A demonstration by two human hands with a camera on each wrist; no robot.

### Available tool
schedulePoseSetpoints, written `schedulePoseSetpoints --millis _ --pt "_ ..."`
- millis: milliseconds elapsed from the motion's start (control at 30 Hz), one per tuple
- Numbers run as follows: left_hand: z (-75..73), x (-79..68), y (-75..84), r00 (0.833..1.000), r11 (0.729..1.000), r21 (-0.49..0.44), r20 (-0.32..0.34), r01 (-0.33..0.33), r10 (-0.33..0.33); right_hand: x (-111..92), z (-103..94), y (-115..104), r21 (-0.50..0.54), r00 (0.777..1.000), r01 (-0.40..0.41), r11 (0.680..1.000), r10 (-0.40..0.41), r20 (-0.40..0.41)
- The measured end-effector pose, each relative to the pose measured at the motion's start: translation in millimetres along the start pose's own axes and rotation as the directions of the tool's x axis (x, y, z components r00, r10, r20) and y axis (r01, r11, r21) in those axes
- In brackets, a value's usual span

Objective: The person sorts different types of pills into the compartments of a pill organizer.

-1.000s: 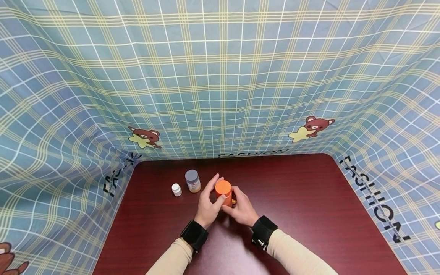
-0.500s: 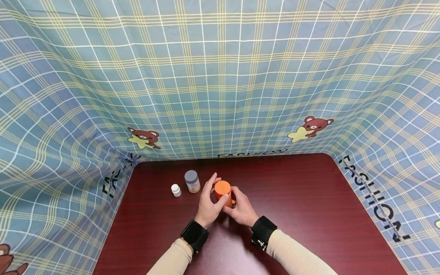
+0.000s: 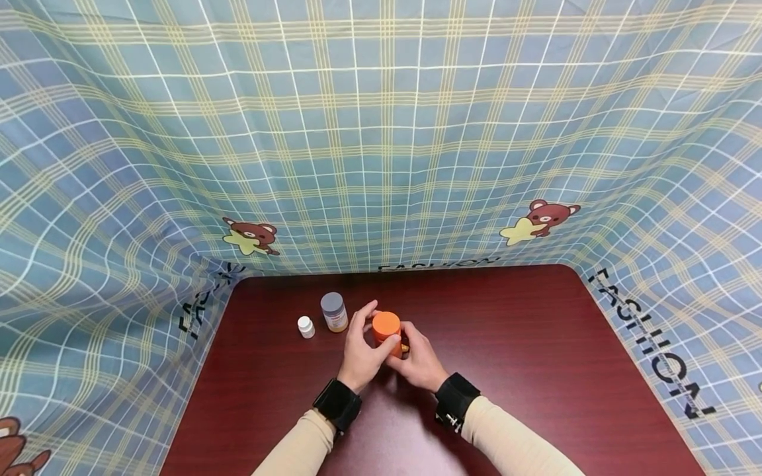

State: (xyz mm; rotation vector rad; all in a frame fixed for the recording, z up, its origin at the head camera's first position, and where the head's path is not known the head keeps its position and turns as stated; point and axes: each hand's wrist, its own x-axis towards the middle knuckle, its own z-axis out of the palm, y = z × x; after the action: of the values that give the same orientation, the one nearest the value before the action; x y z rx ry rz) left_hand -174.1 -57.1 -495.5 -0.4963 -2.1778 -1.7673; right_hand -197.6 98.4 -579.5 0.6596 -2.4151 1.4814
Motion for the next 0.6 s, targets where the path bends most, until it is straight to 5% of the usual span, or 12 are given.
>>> schedulePoseSetpoints --millis 167,233,467,600 --pt "-1.4 -0.5 -2.9 0.998 0.998 -0.063 0.056 -0.003 0.007 0.9 1.2 2.3 -0.018 1.0 -0.001 1.0 0.001 -0.009" --pt "-1.3 -1.1 -3.4 0.999 0.997 -0.074 0.049 0.002 0.002 0.8 1.2 2.5 -0.017 1.0 -0.003 1.0 0.003 -0.007" --pt "6.1 -2.1 -41.4 0.999 1.0 -0.005 -0.018 0.029 -0.029 1.0 0.1 1.2 -0.008 1.0 -0.005 1.0 0.005 0.004" --pt "5.6 -1.6 -39.7 0.999 0.999 -0.029 0.015 0.031 -0.031 1.9 -0.2 0.6 -0.028 1.0 0.015 0.999 -0.015 0.001"
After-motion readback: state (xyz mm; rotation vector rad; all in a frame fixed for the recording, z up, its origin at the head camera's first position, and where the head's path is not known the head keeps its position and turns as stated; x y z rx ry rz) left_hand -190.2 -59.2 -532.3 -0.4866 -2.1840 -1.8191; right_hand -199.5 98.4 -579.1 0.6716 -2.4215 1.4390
